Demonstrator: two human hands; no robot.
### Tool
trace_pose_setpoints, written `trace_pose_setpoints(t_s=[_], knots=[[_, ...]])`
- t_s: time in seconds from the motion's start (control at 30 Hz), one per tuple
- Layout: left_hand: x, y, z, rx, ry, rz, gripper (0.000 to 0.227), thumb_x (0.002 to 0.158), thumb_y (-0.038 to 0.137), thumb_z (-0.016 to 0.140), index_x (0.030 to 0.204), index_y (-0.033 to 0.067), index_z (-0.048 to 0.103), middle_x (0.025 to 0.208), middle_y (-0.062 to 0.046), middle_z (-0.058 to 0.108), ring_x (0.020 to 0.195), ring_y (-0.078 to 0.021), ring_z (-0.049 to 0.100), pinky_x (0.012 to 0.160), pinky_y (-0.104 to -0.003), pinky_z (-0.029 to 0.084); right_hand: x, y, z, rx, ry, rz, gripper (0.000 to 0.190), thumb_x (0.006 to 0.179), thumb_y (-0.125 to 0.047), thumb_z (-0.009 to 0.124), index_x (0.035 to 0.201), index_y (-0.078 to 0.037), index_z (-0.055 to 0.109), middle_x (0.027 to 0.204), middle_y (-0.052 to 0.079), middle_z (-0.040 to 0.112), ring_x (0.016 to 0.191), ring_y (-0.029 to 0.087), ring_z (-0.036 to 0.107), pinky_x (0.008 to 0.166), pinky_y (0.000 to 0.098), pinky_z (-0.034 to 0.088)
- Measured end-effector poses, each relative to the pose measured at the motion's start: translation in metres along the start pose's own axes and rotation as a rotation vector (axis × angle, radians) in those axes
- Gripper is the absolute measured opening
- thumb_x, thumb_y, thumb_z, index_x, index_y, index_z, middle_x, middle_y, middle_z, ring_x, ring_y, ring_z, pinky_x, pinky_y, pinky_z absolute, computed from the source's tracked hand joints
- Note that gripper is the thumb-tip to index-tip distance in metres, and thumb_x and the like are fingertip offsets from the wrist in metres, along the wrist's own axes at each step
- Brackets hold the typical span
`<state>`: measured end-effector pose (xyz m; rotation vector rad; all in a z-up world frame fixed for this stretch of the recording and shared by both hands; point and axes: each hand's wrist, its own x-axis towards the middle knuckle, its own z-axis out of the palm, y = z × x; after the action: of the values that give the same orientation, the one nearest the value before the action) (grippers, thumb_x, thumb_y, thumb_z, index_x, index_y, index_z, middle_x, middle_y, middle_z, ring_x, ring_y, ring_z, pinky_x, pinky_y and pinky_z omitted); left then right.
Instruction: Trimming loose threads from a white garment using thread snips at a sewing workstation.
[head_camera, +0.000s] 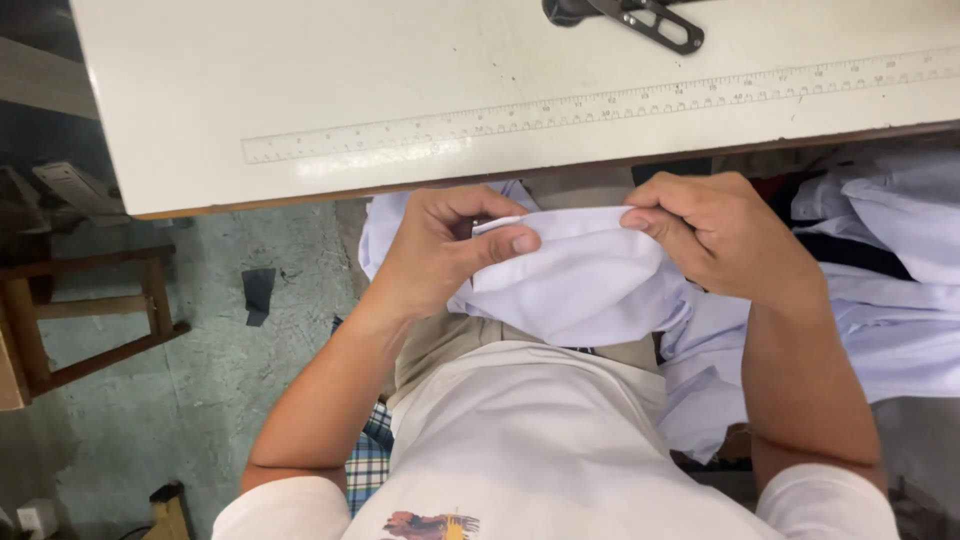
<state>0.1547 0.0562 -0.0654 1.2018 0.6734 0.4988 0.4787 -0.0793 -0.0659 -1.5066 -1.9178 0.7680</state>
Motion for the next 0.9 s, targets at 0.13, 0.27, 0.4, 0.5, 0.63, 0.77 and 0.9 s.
trace_pose_setpoints(t_s=[0.13, 0.27, 0.4, 0.5, 0.63, 0.77, 0.9], knots=[[0.002, 0.003, -0.002, -0.037, -0.033, -0.021, 0.025, 0.111, 0.028, 0.095, 0.126, 0.0072, 0.095, 0.114, -0.003, 0.093, 0.103, -0.0097, 0.08, 0.087, -0.027, 0.065, 0.02, -0.005, -0.017, -0.054, -0.028, -0.049, 0.012, 0.127, -0.013, 0.076, 0.126, -0.002, 0.081, 0.089, 0.003, 0.077, 0.071, 0.023, 0.065, 0.07, 0.0382, 0.051], [0.01, 0.003, 0.002, -0.063, -0.034, 0.016, 0.019, 0.111, 0.025, 0.095, 0.122, 0.0097, 0.096, 0.114, -0.004, 0.095, 0.102, -0.0095, 0.083, 0.087, -0.025, 0.068, 0.041, -0.032, -0.018, -0.105, 0.042, -0.261, 0.037, 0.124, -0.02, 0.084, 0.153, 0.001, 0.08, 0.144, 0.022, 0.079, 0.126, 0.036, 0.082, 0.109, 0.0467, 0.07], [0.01, 0.006, 0.005, -0.012, 0.036, -0.008, 0.026, 0.118, 0.034, 0.086, 0.114, 0.0108, 0.097, 0.091, 0.009, 0.082, 0.083, -0.0022, 0.062, 0.068, -0.024, 0.048, 0.041, -0.034, 0.026, -0.103, 0.303, -0.355, 0.05, 0.126, -0.033, 0.087, 0.167, -0.009, 0.073, 0.165, 0.025, 0.067, 0.151, 0.043, 0.07, 0.131, 0.0589, 0.067], [0.009, 0.003, 0.0, 0.098, 0.044, 0.129, 0.024, 0.12, 0.029, 0.084, 0.127, 0.0087, 0.096, 0.121, -0.005, 0.097, 0.11, -0.0075, 0.085, 0.092, -0.024, 0.068, 0.046, -0.064, 0.04, -0.033, 0.402, -0.402, 0.037, 0.121, -0.027, 0.075, 0.095, -0.002, 0.081, 0.149, 0.032, 0.071, 0.142, 0.057, 0.072, 0.121, 0.0667, 0.063], [0.007, 0.009, -0.009, 0.141, -0.009, 0.149, 0.022, 0.121, 0.027, 0.084, 0.13, 0.0093, 0.095, 0.126, -0.006, 0.097, 0.116, -0.009, 0.086, 0.097, -0.025, 0.069, 0.05, -0.066, 0.045, -0.027, 0.484, -0.36, 0.016, 0.119, -0.017, 0.085, 0.119, -0.001, 0.083, 0.145, 0.028, 0.071, 0.135, 0.052, 0.077, 0.119, 0.0647, 0.07], [-0.002, 0.009, -0.01, 0.223, -0.06, 0.176, 0.032, 0.123, 0.037, 0.078, 0.126, 0.0098, 0.094, 0.118, -0.002, 0.096, 0.108, -0.0071, 0.084, 0.091, -0.025, 0.065, 0.058, -0.077, 0.049, 0.045, 0.386, -0.252, 0.005, 0.119, -0.002, 0.081, 0.121, -0.004, 0.077, 0.142, 0.021, 0.075, 0.14, 0.047, 0.076, 0.124, 0.0607, 0.066], [-0.014, -0.005, -0.019, 0.124, 0.019, 0.082, 0.033, 0.122, 0.038, 0.079, 0.123, 0.0087, 0.093, 0.119, -0.002, 0.094, 0.11, -0.0096, 0.083, 0.093, -0.027, 0.065, 0.041, -0.08, 0.061, 0.622, 0.458, -0.118, 0.023, 0.126, -0.034, 0.068, 0.114, -0.015, 0.065, 0.137, 0.017, 0.08, 0.168, 0.05, 0.069, 0.143, 0.0561, 0.064]])
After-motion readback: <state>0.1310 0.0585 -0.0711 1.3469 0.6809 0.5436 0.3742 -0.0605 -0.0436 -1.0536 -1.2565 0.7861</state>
